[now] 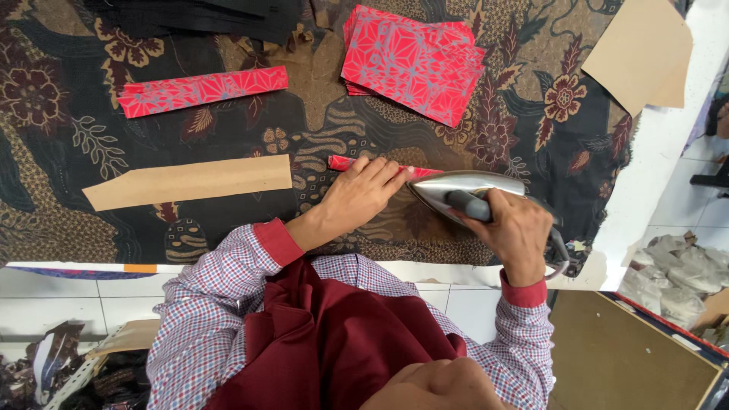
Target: The person irons small rectangular pieces of red patterned fabric on a patterned table. They repeatedly place a cardboard template over the fabric, fold the edges, and press with an iron, then remove the template and stack the finished pieces.
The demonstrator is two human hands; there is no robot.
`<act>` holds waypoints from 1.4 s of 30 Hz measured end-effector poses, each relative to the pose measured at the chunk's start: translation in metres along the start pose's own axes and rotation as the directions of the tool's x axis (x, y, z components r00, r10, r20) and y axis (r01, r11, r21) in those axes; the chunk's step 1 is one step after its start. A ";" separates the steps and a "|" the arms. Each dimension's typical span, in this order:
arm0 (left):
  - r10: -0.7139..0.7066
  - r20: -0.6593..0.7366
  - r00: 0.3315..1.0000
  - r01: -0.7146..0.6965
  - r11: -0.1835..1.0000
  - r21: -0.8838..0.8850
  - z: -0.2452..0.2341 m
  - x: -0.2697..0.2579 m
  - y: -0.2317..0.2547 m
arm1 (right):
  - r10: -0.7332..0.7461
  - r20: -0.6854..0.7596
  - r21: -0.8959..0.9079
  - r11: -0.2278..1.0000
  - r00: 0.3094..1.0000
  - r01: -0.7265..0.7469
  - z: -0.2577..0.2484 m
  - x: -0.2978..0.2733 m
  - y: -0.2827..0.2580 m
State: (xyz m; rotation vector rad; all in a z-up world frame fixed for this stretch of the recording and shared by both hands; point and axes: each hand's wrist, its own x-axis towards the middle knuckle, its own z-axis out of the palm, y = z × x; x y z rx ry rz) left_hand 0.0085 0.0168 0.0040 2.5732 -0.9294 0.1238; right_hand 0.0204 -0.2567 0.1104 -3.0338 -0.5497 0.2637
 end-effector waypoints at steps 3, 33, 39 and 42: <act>-0.073 -0.052 0.996 0.073 0.997 -0.017 -0.010 -0.003 -0.014 | -0.016 -0.027 0.030 0.999 1.000 0.017 0.002 0.009 -0.006; -0.421 0.032 0.907 0.402 0.840 -0.365 -0.051 -0.035 -0.066 | -0.031 -0.005 0.008 0.999 1.000 0.031 -0.002 0.023 -0.020; -0.426 0.023 0.904 0.404 0.839 -0.364 -0.047 -0.033 -0.067 | -0.032 -0.012 0.014 0.999 0.999 0.033 -0.001 0.024 -0.020; -0.431 0.019 0.902 0.409 0.840 -0.358 -0.045 -0.033 -0.067 | -0.049 -0.007 0.005 0.999 0.999 0.049 -0.002 0.026 -0.022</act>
